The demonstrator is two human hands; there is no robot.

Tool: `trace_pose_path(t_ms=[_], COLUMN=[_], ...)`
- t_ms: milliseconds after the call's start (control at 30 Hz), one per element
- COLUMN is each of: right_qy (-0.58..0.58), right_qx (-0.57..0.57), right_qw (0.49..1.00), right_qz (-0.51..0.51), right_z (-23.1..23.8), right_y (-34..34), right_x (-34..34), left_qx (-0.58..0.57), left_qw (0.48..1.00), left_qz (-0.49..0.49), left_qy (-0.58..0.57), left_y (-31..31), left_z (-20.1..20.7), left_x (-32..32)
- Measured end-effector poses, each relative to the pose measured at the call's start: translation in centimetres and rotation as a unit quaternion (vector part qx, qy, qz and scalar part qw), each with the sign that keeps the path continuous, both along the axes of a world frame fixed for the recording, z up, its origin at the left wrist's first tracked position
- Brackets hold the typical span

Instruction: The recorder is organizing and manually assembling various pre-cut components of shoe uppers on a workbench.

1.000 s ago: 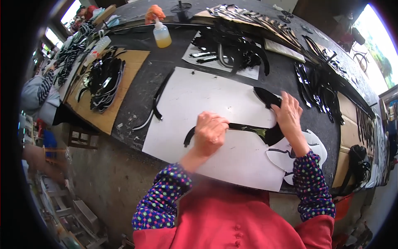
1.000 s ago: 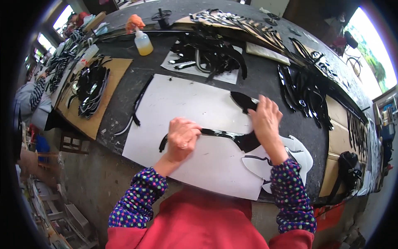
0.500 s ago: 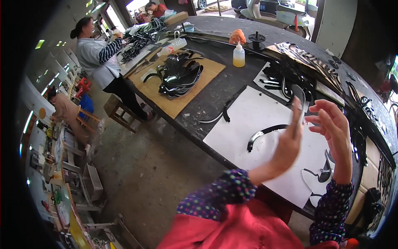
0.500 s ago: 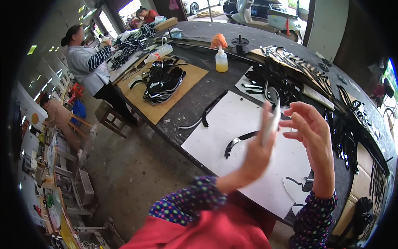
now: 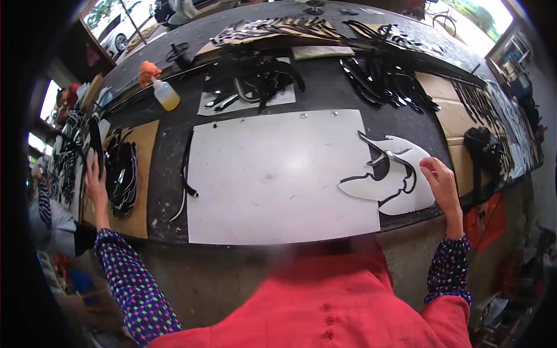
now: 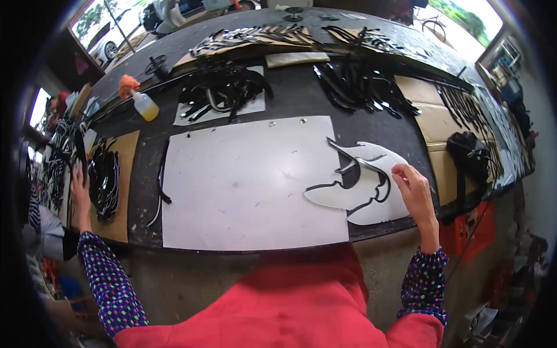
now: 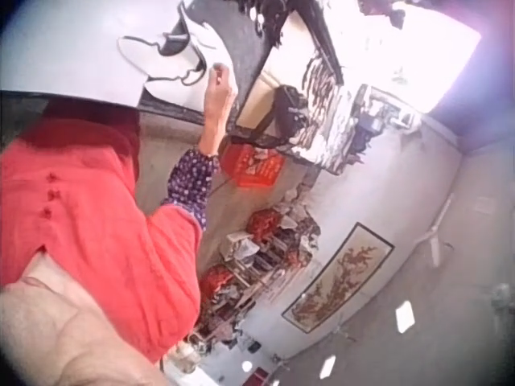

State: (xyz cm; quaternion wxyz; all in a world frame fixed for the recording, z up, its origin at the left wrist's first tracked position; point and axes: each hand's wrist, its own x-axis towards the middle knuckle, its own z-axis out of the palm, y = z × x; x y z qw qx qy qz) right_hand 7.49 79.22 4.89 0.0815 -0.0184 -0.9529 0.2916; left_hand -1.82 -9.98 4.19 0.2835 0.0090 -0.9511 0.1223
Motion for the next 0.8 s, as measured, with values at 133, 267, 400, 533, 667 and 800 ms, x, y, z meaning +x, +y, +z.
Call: trace_pose_path(t_ms=[133, 267, 400, 533, 667, 800], right_qy=[0.015, 0.022, -0.016, -0.027, -0.111, -0.039], right_qx=[0.029, 0.138, 0.145, 0.134, 0.086, -0.137], right_qw=[0.999, 0.99, 0.987, 0.986, 0.986, 0.98], right_qz=[-0.02, 0.032, 0.071, 0.097, 0.086, 0.14], right_z=[-4.2, -6.2, -5.6, -4.1, -2.5, 4.2], right_y=[3.5, 5.0, 5.6, 4.7, 5.2, 6.4], right_x=[0.0, -1.5, -3.2, -4.8, -5.8, -3.7], left_qx=[0.292, 0.232, 0.07, 0.289, 0.368, 0.458], left_qw=[0.929, 0.891, 0.996, 0.948, 0.912, 0.87], left_qz=[0.163, 0.32, 0.036, 0.042, 0.135, 0.144], left_qy=[-0.158, -0.224, 0.037, -0.124, -0.123, -0.113], left_y=[-5.2, 7.1, 15.8, 29.3, 30.9, 28.1], left_z=[-9.8, -7.4, -1.6, -2.5, -6.4, -7.1], left_x=[4.8, 1.7, 4.0, 4.1, 2.2, 1.6])
